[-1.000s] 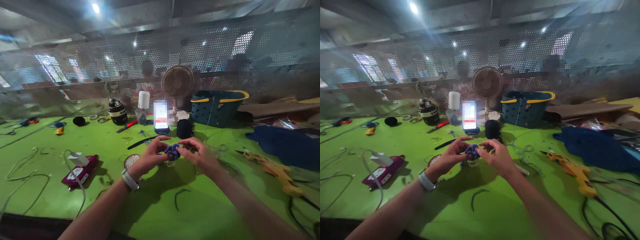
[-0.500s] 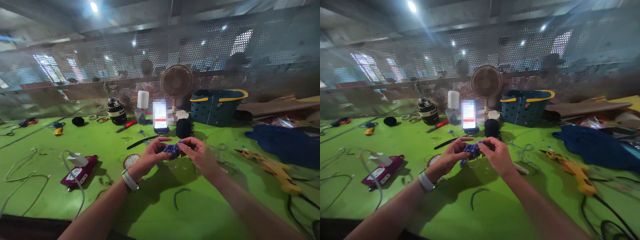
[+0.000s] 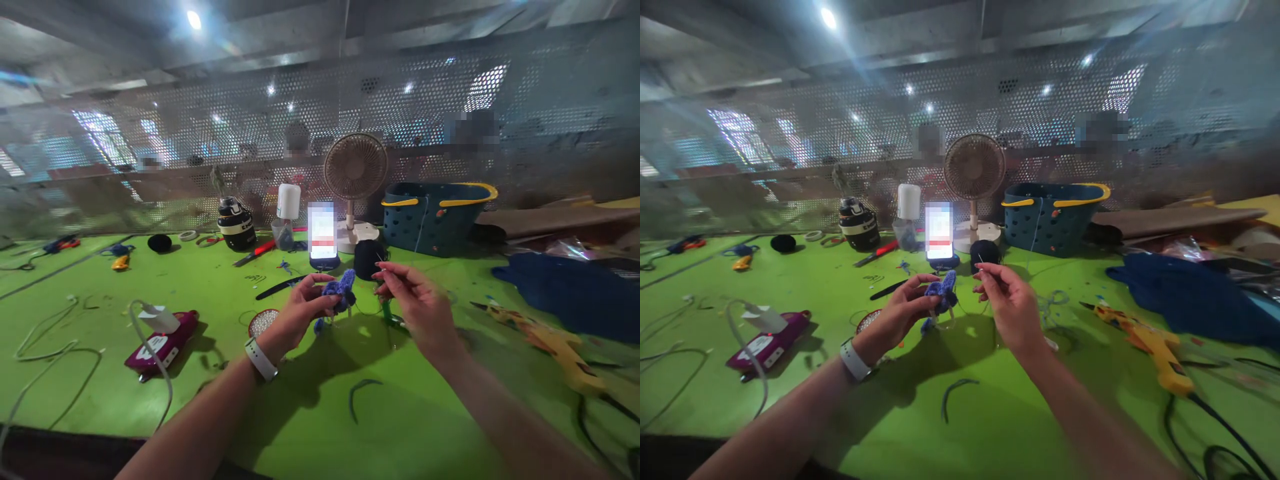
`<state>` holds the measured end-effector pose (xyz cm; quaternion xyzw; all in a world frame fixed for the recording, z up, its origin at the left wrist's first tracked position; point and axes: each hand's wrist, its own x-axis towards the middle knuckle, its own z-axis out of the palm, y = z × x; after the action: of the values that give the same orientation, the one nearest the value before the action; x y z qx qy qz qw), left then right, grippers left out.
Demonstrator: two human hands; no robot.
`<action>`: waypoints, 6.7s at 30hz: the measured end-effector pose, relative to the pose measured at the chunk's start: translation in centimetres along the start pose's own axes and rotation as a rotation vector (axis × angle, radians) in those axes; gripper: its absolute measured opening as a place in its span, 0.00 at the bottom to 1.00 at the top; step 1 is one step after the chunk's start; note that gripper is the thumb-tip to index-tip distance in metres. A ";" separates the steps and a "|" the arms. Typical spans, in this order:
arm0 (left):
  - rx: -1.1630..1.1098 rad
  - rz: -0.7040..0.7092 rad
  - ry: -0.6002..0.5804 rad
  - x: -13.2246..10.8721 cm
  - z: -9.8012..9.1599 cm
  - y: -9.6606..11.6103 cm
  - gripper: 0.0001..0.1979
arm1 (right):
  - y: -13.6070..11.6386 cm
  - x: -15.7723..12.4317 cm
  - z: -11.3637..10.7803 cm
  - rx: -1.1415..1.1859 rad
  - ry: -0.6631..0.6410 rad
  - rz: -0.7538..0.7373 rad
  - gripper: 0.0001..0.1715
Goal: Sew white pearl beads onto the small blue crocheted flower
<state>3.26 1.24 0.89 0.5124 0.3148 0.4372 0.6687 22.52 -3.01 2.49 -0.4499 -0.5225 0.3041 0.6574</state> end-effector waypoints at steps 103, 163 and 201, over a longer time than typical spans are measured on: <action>0.163 0.175 -0.070 0.1 -0.3 -0.1 0.19 | 0.6 -0.2 -2.0 -0.568 -0.464 -0.184 0.14; 0.075 0.175 -0.124 -0.3 0.1 0.0 0.17 | 1.6 0.5 -2.0 -0.213 -0.535 0.204 0.19; 0.085 0.167 -0.093 -0.3 0.5 -0.5 0.16 | 2.2 -0.2 -0.5 -0.110 -0.323 0.149 0.18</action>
<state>3.68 0.68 0.55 0.5844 0.2580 0.4535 0.6215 23.13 -2.45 0.42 -0.4678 -0.6024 0.3914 0.5149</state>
